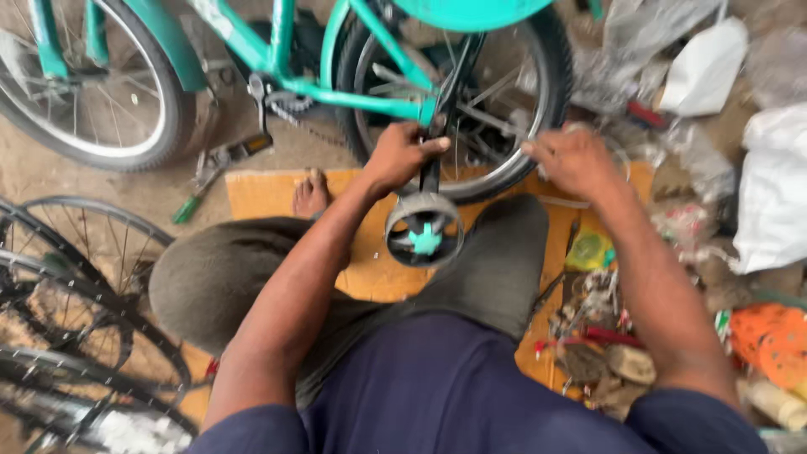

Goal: The person sits on a cardboard mat and adjusts the spokes of a bicycle wheel by hand. They then use a wrench to tighten the axle nut on the rear wheel of a teal bicycle.

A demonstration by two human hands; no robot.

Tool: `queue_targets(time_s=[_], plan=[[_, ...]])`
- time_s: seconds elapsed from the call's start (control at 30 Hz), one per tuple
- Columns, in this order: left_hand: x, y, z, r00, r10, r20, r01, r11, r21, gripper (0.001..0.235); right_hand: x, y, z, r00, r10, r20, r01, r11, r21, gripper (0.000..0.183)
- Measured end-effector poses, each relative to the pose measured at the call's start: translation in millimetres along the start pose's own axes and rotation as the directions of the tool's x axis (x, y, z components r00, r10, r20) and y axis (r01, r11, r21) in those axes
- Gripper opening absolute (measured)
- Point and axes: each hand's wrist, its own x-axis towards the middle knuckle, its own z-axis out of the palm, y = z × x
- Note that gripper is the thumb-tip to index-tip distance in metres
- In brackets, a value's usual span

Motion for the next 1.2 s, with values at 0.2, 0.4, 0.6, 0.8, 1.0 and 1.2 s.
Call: queue_targets(time_s=[0.2,0.4,0.6,0.8,1.0,1.2], plan=[[-8,-3,7,0.993,-0.081,0.087,0.09,0.99,-0.104,0.027,-22,-14,21,0.997,0.016,-0.074,-0.008,0.994,0.107,0.048],[0,-29,18,0.985,-0.141,0.101,0.166,0.935,-0.315,0.016,-43,-2,-7,0.978,0.17,0.12,-0.182,0.978,0.105,0.038],[4,-34,18,0.975,-0.18,0.129,0.211,0.933,-0.293,0.015,-25,40,115,0.976,0.016,-0.217,0.025,0.982,0.185,0.041],[-3,-37,24,0.989,-0.108,0.104,0.126,0.975,-0.181,0.017,-62,57,108,0.982,0.093,-0.164,-0.061,0.979,0.193,0.039],[-1,-20,19,0.976,-0.173,0.136,0.189,0.976,-0.112,0.025,-53,78,77,0.993,0.05,-0.102,-0.018,0.957,0.289,0.033],[0,-2,8,0.976,-0.178,0.125,0.2,0.96,-0.196,0.022,-51,61,34,0.973,0.223,0.051,-0.229,0.955,0.191,0.036]])
